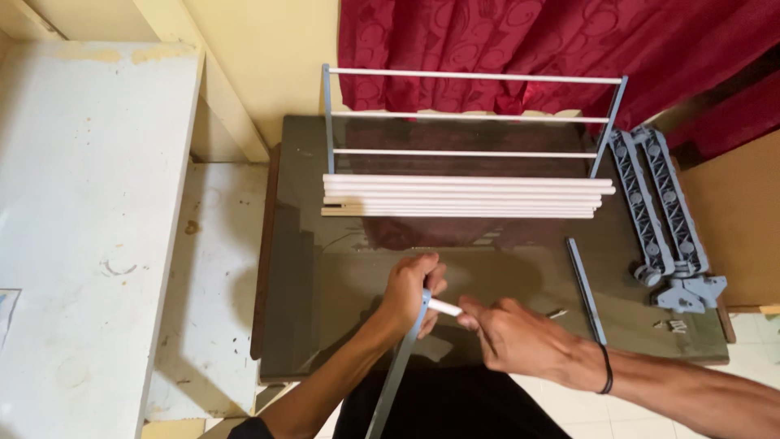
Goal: The person assembles a metal frame structure on a table by inserting white rods into gray side rails and securing them with a screwdriver. The person repeatedly aligns and fastens the rods to build a ladder-like frame.
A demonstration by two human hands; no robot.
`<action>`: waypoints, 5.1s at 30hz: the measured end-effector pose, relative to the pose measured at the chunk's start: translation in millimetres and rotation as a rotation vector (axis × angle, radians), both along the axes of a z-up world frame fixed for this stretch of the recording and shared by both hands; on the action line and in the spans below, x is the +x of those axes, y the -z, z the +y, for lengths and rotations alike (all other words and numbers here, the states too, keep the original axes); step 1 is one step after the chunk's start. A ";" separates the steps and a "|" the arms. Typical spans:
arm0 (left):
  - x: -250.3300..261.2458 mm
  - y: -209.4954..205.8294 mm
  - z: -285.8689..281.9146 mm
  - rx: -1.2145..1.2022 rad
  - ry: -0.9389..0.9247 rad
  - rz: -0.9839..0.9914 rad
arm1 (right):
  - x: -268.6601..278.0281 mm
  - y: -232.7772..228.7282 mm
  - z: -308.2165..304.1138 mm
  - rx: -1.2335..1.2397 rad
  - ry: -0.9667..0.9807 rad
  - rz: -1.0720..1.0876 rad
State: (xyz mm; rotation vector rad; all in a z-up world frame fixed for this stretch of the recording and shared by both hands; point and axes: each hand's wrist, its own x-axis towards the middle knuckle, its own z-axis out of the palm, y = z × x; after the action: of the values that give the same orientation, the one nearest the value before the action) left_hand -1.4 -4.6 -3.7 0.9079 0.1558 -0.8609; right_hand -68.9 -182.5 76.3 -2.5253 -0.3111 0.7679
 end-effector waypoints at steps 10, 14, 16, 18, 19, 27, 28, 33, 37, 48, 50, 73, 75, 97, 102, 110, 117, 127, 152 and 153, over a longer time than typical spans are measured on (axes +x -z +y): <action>-4.3 1.6 -4.6 0.030 -0.046 -0.026 | -2.0 4.0 -1.8 -0.068 -0.022 -0.060; -4.2 0.7 -5.0 0.054 -0.049 -0.009 | -2.8 3.7 0.3 -0.102 -0.040 -0.060; -4.3 -2.0 -5.2 0.022 -0.034 -0.037 | 0.6 0.4 -0.9 -0.065 -0.044 -0.068; -4.2 -2.7 -6.5 0.012 -0.017 -0.047 | 3.7 -2.1 -2.9 0.004 -0.052 -0.086; -4.9 -2.7 -7.0 0.021 -0.006 -0.041 | 3.8 -2.8 -3.2 -0.008 -0.030 -0.020; -6.3 -8.0 -8.5 0.008 0.020 -0.120 | 9.7 6.1 -17.5 0.259 -0.052 -0.014; -8.4 -7.4 -7.1 0.001 0.030 -0.124 | 10.3 11.1 -20.3 0.175 -0.042 0.092; -10.3 -5.0 -9.1 -0.045 0.049 -0.127 | 15.4 32.1 -36.3 0.186 -0.057 0.298; -11.9 -3.3 -10.7 -0.026 0.028 -0.104 | 17.6 32.1 -37.7 0.266 -0.081 0.247; -5.2 -1.9 -13.0 0.134 -0.023 -0.033 | 21.4 -11.0 -3.4 0.051 -0.002 0.176; -6.4 -1.9 -12.0 0.119 -0.016 -0.034 | 21.1 -9.1 -3.9 0.077 -0.019 0.142; 51.0 132.8 38.6 0.216 -0.203 -0.140 | 128.6 166.2 -4.8 0.300 -0.374 0.153; 51.5 149.0 51.7 0.245 -0.263 -0.130 | 141.8 178.9 12.9 0.296 -0.435 0.163; 58.8 285.9 115.5 0.857 -0.432 -0.317 | 179.0 226.0 106.1 0.119 -0.221 0.429; 83.7 336.1 160.5 0.925 -0.388 -0.212 | 179.2 246.8 62.3 -0.181 -0.164 0.367; 114.3 352.3 216.4 1.065 -0.288 -0.189 | 117.7 341.0 -123.2 -0.370 0.203 -0.069; 115.3 343.7 188.7 1.572 -0.348 -0.545 | 65.8 380.8 -201.2 -0.357 0.361 -0.467; 99.7 327.4 72.8 2.153 -0.418 -0.918 | 76.6 384.9 -173.3 -0.203 0.420 -0.496; 60.3 316.8 -412.0 1.021 0.548 -1.021 | -21.8 353.8 -264.4 0.479 0.528 -0.438; 65.3 308.1 -414.7 1.042 0.525 -1.024 | -28.6 354.7 -285.1 0.289 0.487 -0.513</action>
State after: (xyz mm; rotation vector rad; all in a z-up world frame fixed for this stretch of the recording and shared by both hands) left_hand 63.9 -419.3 -311.8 2.3346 -0.6132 -0.6537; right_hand -97.5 -467.6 -278.4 -2.3364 0.0366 -0.1108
